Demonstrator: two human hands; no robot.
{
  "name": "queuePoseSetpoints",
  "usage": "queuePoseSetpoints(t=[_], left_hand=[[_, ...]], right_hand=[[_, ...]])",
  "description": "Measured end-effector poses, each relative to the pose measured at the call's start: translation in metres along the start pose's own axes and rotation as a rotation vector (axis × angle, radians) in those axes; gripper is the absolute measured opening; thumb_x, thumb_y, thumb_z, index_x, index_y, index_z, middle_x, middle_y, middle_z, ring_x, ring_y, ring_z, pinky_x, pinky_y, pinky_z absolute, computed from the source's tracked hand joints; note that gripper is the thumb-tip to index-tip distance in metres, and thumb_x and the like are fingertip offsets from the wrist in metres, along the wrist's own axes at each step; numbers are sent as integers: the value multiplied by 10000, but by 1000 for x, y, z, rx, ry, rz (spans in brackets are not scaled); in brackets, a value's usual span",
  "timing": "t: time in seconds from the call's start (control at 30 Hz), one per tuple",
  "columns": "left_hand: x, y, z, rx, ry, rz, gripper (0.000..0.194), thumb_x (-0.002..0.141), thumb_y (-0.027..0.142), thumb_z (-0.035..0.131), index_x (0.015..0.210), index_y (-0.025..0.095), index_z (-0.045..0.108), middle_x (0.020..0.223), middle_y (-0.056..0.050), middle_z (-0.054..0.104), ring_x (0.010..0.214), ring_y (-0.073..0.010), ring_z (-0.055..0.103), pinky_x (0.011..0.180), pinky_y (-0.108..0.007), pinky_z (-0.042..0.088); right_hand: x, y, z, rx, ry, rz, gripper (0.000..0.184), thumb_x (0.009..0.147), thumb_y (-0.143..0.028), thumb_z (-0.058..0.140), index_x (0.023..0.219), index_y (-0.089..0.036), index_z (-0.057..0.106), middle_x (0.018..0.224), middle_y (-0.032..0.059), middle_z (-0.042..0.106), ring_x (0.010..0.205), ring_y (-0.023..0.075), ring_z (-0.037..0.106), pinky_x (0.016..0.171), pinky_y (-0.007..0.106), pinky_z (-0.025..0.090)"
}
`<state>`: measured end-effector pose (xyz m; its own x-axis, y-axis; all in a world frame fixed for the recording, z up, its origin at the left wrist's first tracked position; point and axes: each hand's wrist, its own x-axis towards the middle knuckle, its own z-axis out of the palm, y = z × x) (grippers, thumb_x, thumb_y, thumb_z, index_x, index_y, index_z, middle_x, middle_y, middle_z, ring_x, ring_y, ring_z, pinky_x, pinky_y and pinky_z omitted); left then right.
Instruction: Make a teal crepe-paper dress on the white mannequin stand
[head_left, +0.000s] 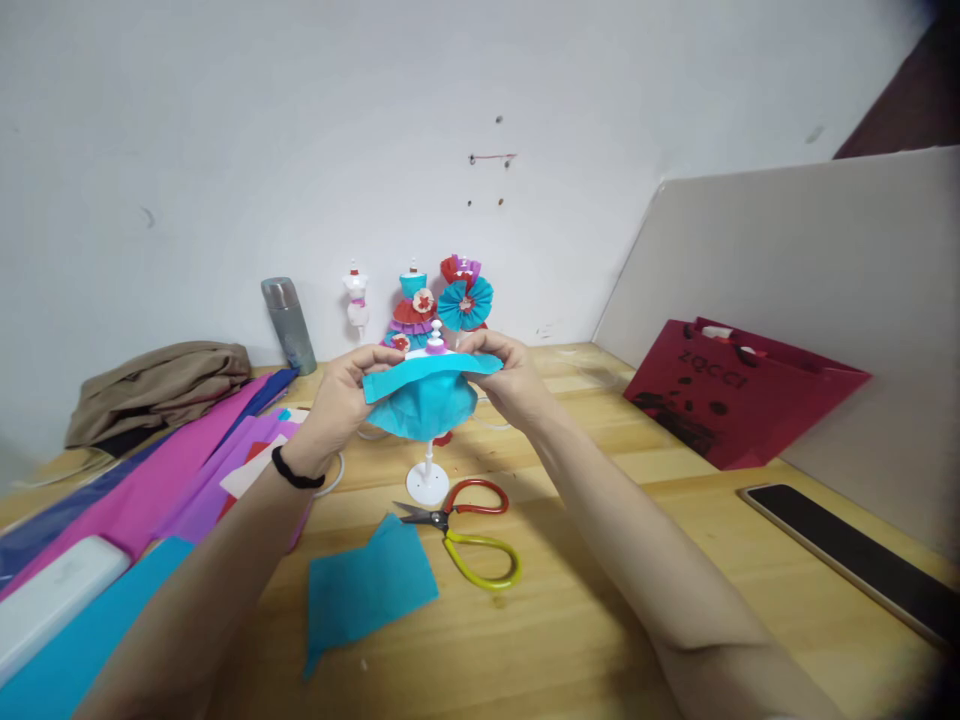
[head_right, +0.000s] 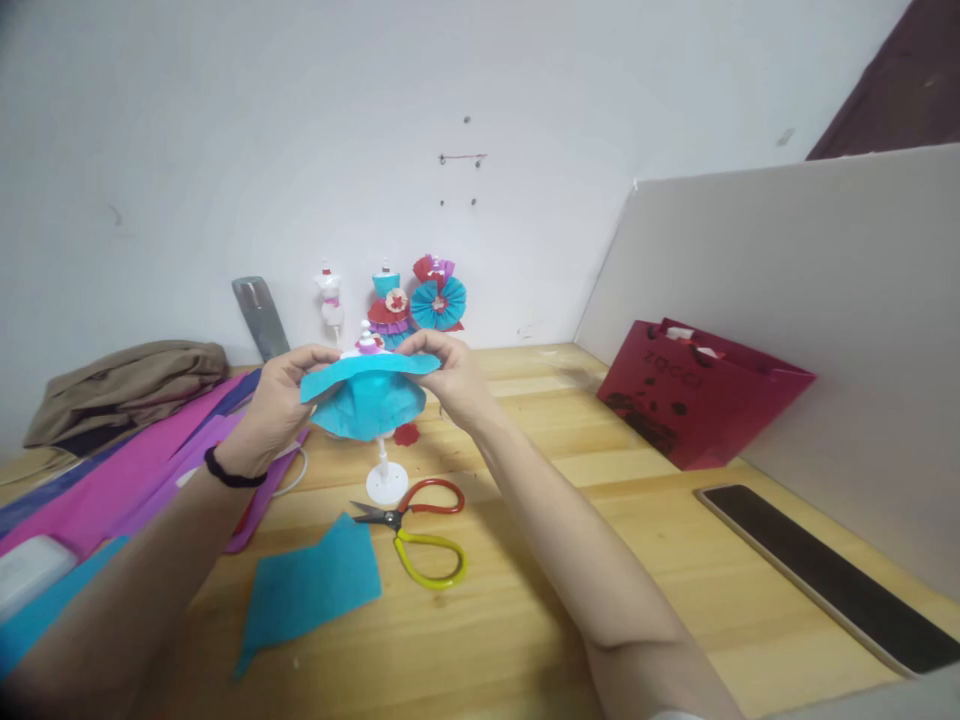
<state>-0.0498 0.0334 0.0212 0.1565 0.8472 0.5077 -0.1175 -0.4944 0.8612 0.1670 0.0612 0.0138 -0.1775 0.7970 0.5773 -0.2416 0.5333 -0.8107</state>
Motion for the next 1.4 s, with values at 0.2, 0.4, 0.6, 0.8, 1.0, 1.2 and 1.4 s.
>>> queuePoseSetpoints(t=[0.2, 0.4, 0.6, 0.8, 1.0, 1.2, 1.4], left_hand=[[0, 7, -3, 20, -15, -24, 341, 642, 369, 921, 908, 200, 792, 785, -30, 790, 631, -150, 684, 554, -223, 531], [2, 11, -10, 130, -13, 126, 247, 676, 384, 904, 795, 192, 803, 791, -42, 790, 688, -144, 687, 650, -225, 553], [2, 19, -17, 134, -71, 108, 309, 630, 446, 923, 704, 183, 779, 691, -46, 755, 613, -157, 663, 588, -241, 545], [1, 23, -16, 161, -62, 114, 350, 562, 465, 951, 677, 182, 781, 710, -76, 765, 679, -197, 702, 638, -273, 577], [2, 19, -17, 136, -58, 100, 295, 580, 422, 948, 683, 194, 791, 742, -71, 776, 702, -194, 710, 659, -274, 584], [2, 18, -17, 114, -74, 124, 279, 522, 362, 976, 648, 206, 782, 777, -69, 784, 715, -182, 715, 668, -258, 585], [2, 15, -21, 115, -72, 125, 241, 586, 376, 947, 662, 210, 791, 863, -83, 805, 763, -179, 726, 708, -256, 585]], right_hand=[[1, 0, -3, -19, 10, -14, 207, 648, -293, 866, 742, -194, 711, 720, -16, 672, 668, 129, 564, 670, 276, 443], [0, -5, -7, 16, -58, -25, 319, 637, -412, 911, 743, -187, 712, 702, -2, 669, 634, 121, 555, 607, 262, 432], [-1, -14, -12, -47, -103, -25, 419, 617, -526, 913, 688, -188, 676, 647, 0, 630, 590, 121, 530, 542, 255, 419], [-2, -18, -10, -128, -175, -18, 510, 578, -607, 909, 661, -192, 624, 668, 16, 643, 610, 141, 562, 551, 272, 456], [-3, -19, -11, -181, -167, -65, 430, 668, -526, 874, 676, -194, 601, 662, -6, 582, 584, 119, 484, 531, 256, 390], [-3, -22, -11, -308, -128, -123, 255, 731, -369, 781, 668, -192, 609, 649, -15, 571, 610, 120, 476, 571, 263, 387], [-2, -22, -12, -300, -83, -97, 235, 726, -382, 784, 699, -197, 641, 650, -11, 584, 609, 129, 491, 567, 271, 407]])
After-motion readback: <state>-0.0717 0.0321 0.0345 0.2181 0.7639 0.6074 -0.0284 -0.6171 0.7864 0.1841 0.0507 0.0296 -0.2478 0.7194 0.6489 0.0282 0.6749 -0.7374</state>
